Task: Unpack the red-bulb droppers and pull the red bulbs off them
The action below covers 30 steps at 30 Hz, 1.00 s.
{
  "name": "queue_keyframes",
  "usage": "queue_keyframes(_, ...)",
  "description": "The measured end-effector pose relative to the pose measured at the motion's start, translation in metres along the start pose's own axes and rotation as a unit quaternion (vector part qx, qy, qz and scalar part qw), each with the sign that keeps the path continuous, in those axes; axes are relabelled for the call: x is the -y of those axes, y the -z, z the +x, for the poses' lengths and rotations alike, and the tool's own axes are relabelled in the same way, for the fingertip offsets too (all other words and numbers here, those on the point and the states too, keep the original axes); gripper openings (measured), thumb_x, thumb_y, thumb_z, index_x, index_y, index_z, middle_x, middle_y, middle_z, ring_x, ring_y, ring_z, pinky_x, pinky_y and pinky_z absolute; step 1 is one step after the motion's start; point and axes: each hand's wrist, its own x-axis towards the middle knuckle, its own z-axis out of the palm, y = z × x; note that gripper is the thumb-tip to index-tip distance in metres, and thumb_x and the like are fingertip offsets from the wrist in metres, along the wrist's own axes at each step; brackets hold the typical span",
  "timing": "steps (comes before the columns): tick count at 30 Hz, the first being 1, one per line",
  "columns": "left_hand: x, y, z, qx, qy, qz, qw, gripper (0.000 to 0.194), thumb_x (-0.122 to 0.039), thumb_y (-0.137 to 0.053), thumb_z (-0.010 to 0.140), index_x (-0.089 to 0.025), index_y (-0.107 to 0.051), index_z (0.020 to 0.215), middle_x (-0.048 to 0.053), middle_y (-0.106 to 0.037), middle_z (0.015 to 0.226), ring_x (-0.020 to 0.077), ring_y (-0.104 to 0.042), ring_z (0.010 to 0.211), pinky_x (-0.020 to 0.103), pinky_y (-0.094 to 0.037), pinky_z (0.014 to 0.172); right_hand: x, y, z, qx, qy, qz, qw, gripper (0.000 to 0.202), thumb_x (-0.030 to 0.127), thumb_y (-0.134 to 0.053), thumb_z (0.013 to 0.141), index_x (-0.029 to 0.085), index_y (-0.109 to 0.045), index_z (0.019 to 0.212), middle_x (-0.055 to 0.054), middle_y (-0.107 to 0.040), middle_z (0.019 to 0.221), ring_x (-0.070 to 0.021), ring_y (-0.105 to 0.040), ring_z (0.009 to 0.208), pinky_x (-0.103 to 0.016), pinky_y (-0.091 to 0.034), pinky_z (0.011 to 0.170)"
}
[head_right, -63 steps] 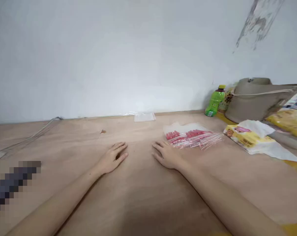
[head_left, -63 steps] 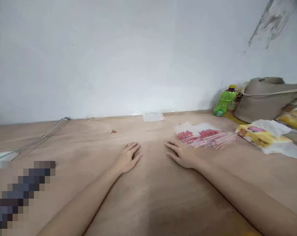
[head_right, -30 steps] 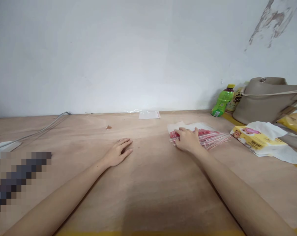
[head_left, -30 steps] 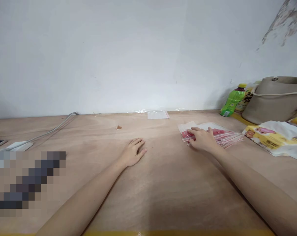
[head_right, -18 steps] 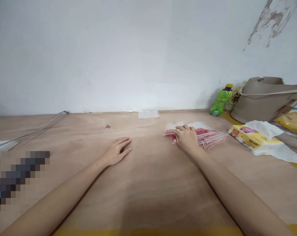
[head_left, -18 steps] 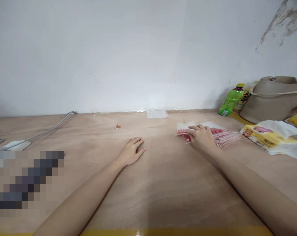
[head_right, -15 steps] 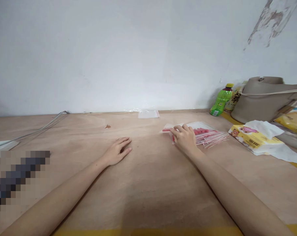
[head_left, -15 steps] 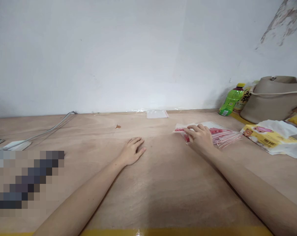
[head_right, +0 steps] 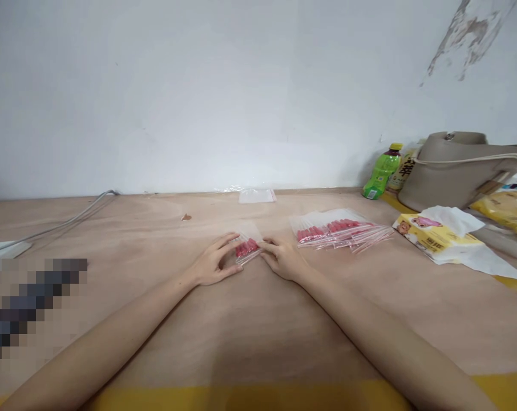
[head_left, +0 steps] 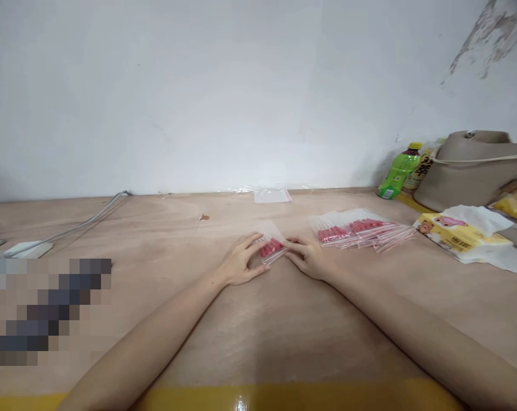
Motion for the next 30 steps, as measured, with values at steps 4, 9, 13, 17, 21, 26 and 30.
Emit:
queue_keyframes(4, -0.005, -0.005, 0.011, 0.018, -0.039, -0.030, 0.999, 0.060, -0.048, -0.056, 0.075, -0.021, -0.041, 0.127, 0.009, -0.039, 0.134, 0.0250, -0.034, 0.124, 0.039, -0.030, 0.103, 0.000, 0.002, 0.005, -0.023, 0.001, -0.078, 0.997, 0.031, 0.028, -0.052, 0.079, 0.021, -0.056, 0.109, -0.007, -0.059, 0.102, -0.0201, -0.054, 0.093, -0.035, -0.039, 0.081)
queue_keyframes(9, -0.008, -0.010, 0.022, 0.008, -0.036, -0.066, 0.997, 0.037, -0.034, -0.051, 0.080, -0.021, -0.049, 0.114, 0.007, -0.051, 0.122, 0.0206, -0.048, 0.112, 0.035, -0.038, 0.096, 0.005, -0.001, 0.020, -0.021, 0.058, -0.122, 0.991, 0.011, 0.020, -0.050, 0.078, 0.018, -0.060, 0.082, -0.005, -0.062, 0.083, -0.0179, -0.053, 0.080, -0.033, -0.033, 0.077)
queue_keyframes(13, -0.008, -0.011, 0.021, 0.006, -0.029, -0.078, 0.997, 0.023, -0.027, -0.044, 0.083, -0.021, -0.054, 0.104, 0.006, -0.057, 0.113, 0.0185, -0.052, 0.107, 0.033, -0.041, 0.092, 0.006, -0.005, 0.023, -0.029, 0.069, -0.111, 0.991, 0.012, 0.016, -0.048, 0.078, 0.018, -0.058, 0.074, -0.003, -0.061, 0.073, -0.0152, -0.052, 0.073, -0.029, -0.033, 0.073)
queue_keyframes(17, -0.008, -0.011, 0.019, -0.001, -0.035, -0.107, 0.994, 0.021, -0.023, -0.041, 0.085, -0.020, -0.057, 0.098, 0.005, -0.059, 0.111, 0.0173, -0.050, 0.110, 0.034, -0.040, 0.095, 0.004, -0.004, 0.018, -0.032, 0.074, -0.099, 0.992, 0.015, 0.014, -0.046, 0.080, 0.020, -0.059, 0.077, -0.002, -0.061, 0.074, -0.0144, -0.052, 0.074, -0.028, -0.033, 0.073)
queue_keyframes(21, -0.010, -0.012, 0.020, -0.014, -0.003, -0.149, 0.989, 0.021, -0.021, -0.040, 0.085, -0.020, -0.059, 0.092, 0.004, -0.062, 0.107, 0.0154, -0.053, 0.105, 0.031, -0.042, 0.091, 0.004, -0.001, 0.016, -0.045, 0.094, -0.083, 0.991, 0.018, 0.013, -0.044, 0.081, 0.020, -0.060, 0.078, -0.002, -0.061, 0.076, -0.0140, -0.051, 0.074, -0.028, -0.034, 0.075)
queue_keyframes(26, -0.012, -0.017, 0.023, -0.031, 0.036, -0.156, 0.987, 0.017, -0.019, -0.043, 0.082, -0.018, -0.059, 0.078, 0.004, -0.064, 0.100, 0.0150, -0.059, 0.090, 0.028, -0.047, 0.077, 0.006, 0.000, 0.018, -0.049, 0.098, -0.083, 0.991, 0.019, 0.013, -0.044, 0.081, 0.020, -0.061, 0.076, -0.002, -0.061, 0.075, -0.0135, -0.051, 0.075, -0.028, -0.034, 0.075)
queue_keyframes(30, -0.011, -0.019, 0.023, -0.037, 0.058, -0.155, 0.986, 0.012, -0.018, -0.048, 0.076, -0.018, -0.059, 0.074, 0.004, -0.065, 0.098, 0.0147, -0.060, 0.078, 0.028, -0.048, 0.069, 0.007, -0.001, 0.019, -0.041, 0.062, -0.108, 0.991, 0.015, 0.019, -0.048, 0.081, 0.021, -0.062, 0.078, -0.002, -0.062, 0.080, -0.0148, -0.051, 0.078, -0.031, -0.031, 0.076)
